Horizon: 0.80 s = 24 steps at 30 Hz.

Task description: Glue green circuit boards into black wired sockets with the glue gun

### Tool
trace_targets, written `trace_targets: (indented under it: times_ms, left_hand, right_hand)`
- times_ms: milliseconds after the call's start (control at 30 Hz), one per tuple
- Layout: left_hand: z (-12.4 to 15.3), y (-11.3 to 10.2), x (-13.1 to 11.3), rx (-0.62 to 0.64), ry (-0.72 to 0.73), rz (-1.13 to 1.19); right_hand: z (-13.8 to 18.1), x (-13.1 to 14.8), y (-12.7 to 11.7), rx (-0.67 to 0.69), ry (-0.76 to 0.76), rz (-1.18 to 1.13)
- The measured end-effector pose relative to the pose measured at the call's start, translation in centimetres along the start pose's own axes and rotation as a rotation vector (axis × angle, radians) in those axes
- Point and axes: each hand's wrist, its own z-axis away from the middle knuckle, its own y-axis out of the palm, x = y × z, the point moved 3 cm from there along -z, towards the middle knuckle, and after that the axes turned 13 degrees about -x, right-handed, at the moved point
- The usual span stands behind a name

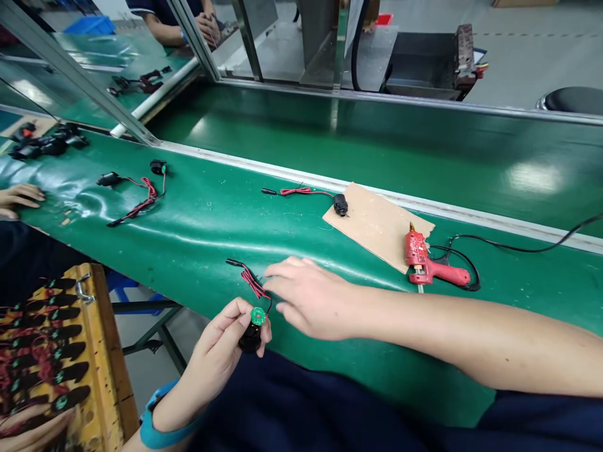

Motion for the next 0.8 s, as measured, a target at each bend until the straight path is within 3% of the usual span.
trace_targets:
  times_ms: [133,433,700,800]
  left_hand:
    - [0.4,-0.1,-0.1,-0.002,-0.018,-0.019]
    - [1.2,-0.8,0.4,0.032,-0.077,-0.036]
    - [0.9,-0.5,1.3,0.051,-0.099,0.040]
    - [1.1,-0.3,1.3,0.036,-0.116,0.041]
  right_hand:
    - [0.0,0.5,0.8,0.088,-0.020,-0.327]
    - [-0.7,0.5,1.1,0.120,-0.078,-0.519]
    - [0.3,2.0,1.8,0.069,-0.343,-0.026]
    - [0.6,3.1,1.9,-0.013,-0.442,0.186]
